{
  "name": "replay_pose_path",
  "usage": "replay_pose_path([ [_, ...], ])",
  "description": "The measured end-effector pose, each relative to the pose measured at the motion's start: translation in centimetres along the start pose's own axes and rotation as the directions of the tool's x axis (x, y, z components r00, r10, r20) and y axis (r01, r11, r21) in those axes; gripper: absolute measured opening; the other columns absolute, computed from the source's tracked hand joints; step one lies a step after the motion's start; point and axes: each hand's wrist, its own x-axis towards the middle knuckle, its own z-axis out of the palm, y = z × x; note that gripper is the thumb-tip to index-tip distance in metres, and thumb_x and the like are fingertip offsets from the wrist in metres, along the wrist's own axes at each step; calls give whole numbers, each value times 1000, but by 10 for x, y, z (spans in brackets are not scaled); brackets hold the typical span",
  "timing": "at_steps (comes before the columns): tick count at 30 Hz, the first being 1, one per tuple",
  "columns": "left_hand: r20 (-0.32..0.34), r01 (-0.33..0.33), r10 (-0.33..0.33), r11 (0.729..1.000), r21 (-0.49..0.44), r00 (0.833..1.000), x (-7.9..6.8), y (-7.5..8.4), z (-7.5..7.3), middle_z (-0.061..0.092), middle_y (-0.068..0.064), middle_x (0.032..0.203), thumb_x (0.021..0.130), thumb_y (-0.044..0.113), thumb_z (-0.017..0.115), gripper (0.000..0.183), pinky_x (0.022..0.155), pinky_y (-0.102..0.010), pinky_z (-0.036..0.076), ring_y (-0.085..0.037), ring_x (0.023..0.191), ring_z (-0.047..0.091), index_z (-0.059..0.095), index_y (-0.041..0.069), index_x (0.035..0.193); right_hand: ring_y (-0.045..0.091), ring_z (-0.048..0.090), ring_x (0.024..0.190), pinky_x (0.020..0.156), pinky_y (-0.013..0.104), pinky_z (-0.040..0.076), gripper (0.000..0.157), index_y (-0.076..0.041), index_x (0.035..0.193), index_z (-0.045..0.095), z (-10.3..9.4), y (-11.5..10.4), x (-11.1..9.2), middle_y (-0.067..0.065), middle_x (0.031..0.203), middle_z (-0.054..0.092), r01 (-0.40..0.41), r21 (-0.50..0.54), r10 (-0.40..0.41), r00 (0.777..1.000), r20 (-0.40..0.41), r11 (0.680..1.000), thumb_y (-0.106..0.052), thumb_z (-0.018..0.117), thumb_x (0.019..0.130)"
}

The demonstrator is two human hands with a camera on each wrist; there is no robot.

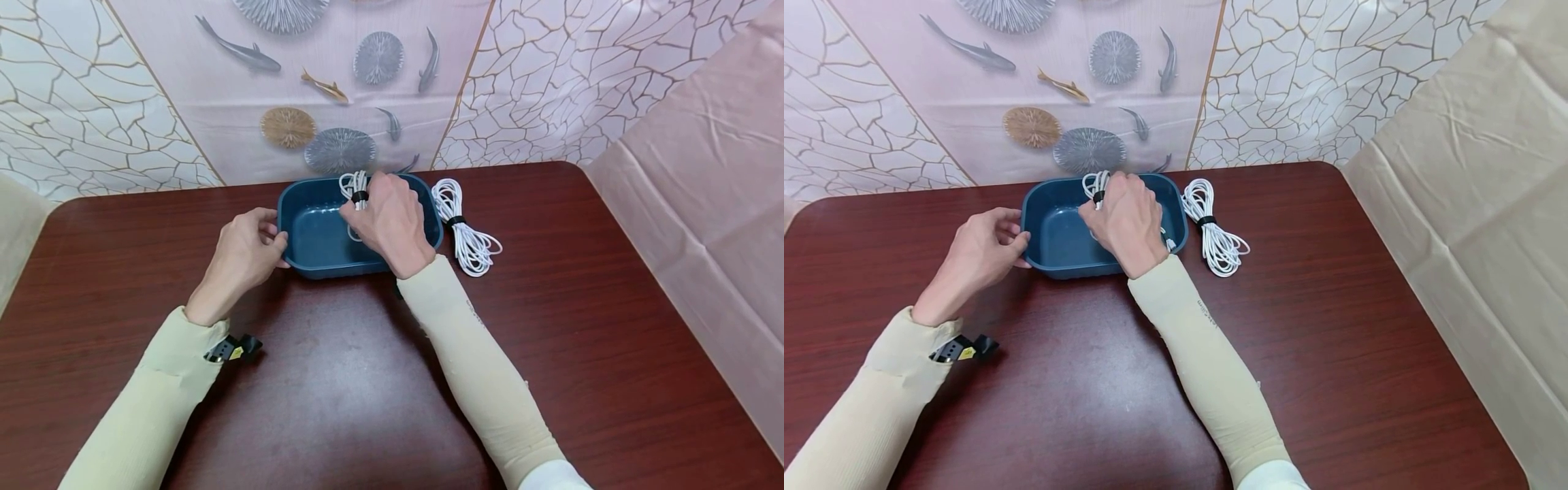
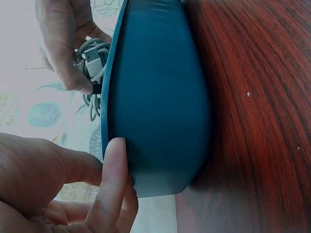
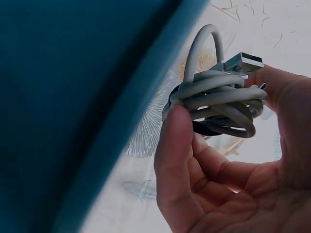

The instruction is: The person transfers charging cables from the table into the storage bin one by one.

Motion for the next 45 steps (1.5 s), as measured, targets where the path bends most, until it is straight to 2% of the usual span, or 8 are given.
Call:
replay_pose_path([
  [10, -3, 0, 0, 1000, 6, 1000, 0, 0, 1, 63, -23, 111, 101, 9, 58, 45, 57, -14, 56, -7, 66, 70, 49, -10, 141, 24, 59, 65, 55, 41, 55, 30, -13, 76, 56, 6, -2, -2, 5, 77, 59, 26, 2, -26, 1000, -3, 1000, -37, 70, 86],
  [18, -6, -3, 3, 1000, 9, 1000, 0, 0, 1, 63, -23, 110, 101, 9, 57, 45, 57, -15, 57, -8, 66, 70, 50, -9, 141, 23, 61, 66, 56, 40, 56, 31, -13, 80, 59, 8, -4, -2, 3, 79, 60, 24, 3, -24, 999, 25, 1000, -41, 71, 86],
  [27, -5, 0, 0, 1000, 14, 1000, 0, 0, 0, 63, -23, 110, 101, 9, 57, 45, 57, -15, 56, -9, 67, 70, 50, -9, 141, 26, 65, 75, 64, 43, 59, 33, -11, 88, 64, 10, -6, -3, 7, 89, 65, 33, -7, -33, 999, 15, 999, -42, 72, 86],
  [35, -8, -6, 6, 1000, 16, 1000, 0, -1, 0, 63, -23, 109, 101, 9, 57, 44, 57, -17, 57, -12, 68, 72, 50, -10, 140, 25, 64, 72, 61, 42, 59, 32, -10, 86, 64, 13, -8, -4, 6, 87, 65, 45, -2, -45, 999, 14, 999, -41, 72, 86],
  [45, -6, -7, 7, 1000, 18, 1000, 0, -1, 1, 64, -23, 110, 101, 9, 57, 45, 56, -15, 56, -11, 69, 71, 50, -10, 141, 24, 63, 72, 62, 42, 59, 31, -9, 91, 64, 16, -9, -5, 7, 90, 64, 52, -1, -52, 998, 38, 999, -39, 70, 87],
])
